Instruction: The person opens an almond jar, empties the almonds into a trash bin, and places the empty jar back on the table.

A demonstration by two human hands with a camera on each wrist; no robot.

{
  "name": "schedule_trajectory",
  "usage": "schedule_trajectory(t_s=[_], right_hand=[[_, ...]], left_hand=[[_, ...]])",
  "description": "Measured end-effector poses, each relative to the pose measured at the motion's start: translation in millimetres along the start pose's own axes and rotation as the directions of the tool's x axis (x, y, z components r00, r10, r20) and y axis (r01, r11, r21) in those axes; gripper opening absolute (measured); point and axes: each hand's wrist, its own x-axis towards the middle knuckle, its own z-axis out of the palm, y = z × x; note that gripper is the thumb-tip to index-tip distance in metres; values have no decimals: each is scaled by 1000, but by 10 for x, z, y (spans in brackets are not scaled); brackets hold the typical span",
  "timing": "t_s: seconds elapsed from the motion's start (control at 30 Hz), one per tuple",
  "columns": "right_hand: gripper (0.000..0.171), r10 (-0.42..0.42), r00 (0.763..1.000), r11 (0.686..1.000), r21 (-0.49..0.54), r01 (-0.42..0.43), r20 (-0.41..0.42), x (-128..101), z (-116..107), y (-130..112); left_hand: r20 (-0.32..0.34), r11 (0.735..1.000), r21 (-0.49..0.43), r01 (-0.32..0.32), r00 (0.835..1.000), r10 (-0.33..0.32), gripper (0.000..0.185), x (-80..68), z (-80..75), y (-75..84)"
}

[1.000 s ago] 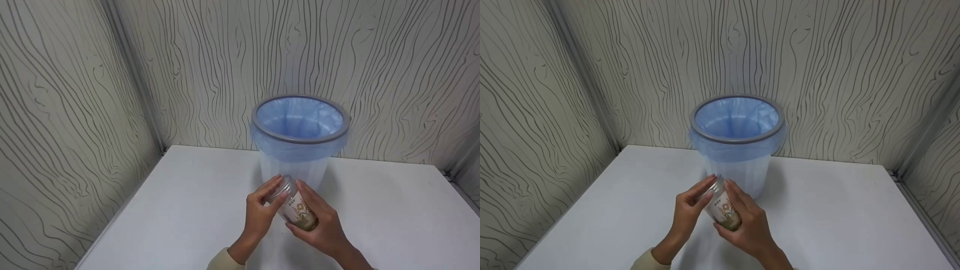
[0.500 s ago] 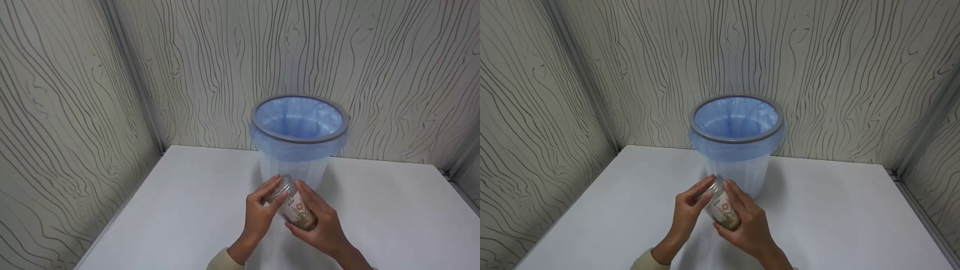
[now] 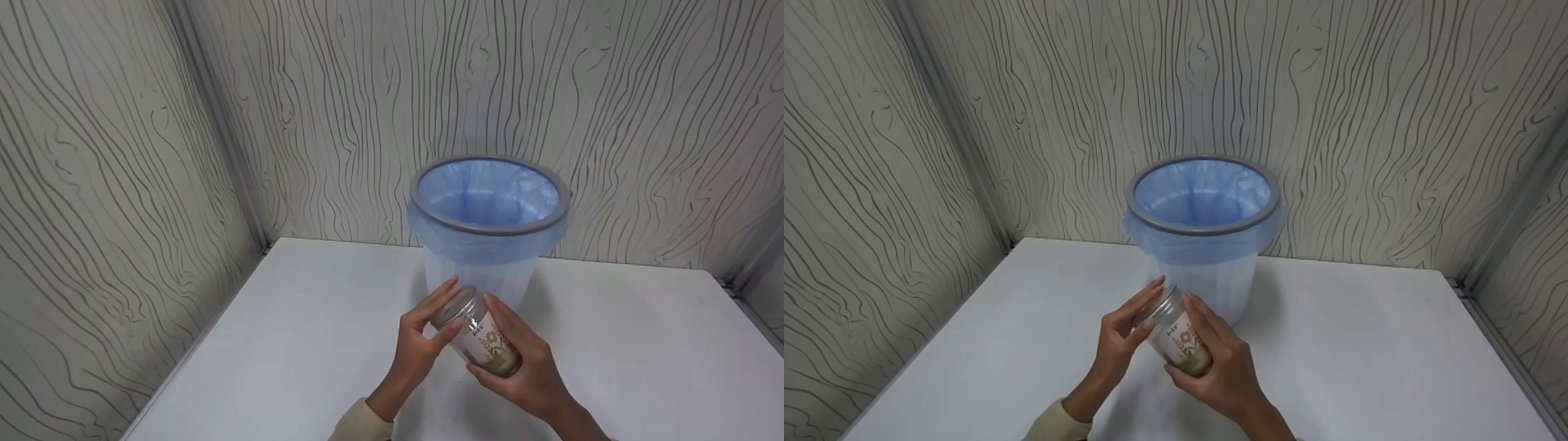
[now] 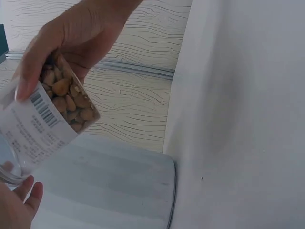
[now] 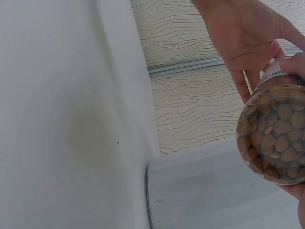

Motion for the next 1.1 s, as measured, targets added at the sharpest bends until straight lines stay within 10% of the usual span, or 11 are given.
schedule_trajectory(t_s=[0.43,1.1], right_hand=[[106,6,1000,999,32,-6,-7,13,-15,-16],[107,-7,1000,999,47,7,-14,9,-5,-2]], left_hand=[[103,988,-142,-63,992,78,52,3,-51,-154],[79,980,-188,-60,994,76,43,8,-26,-140]])
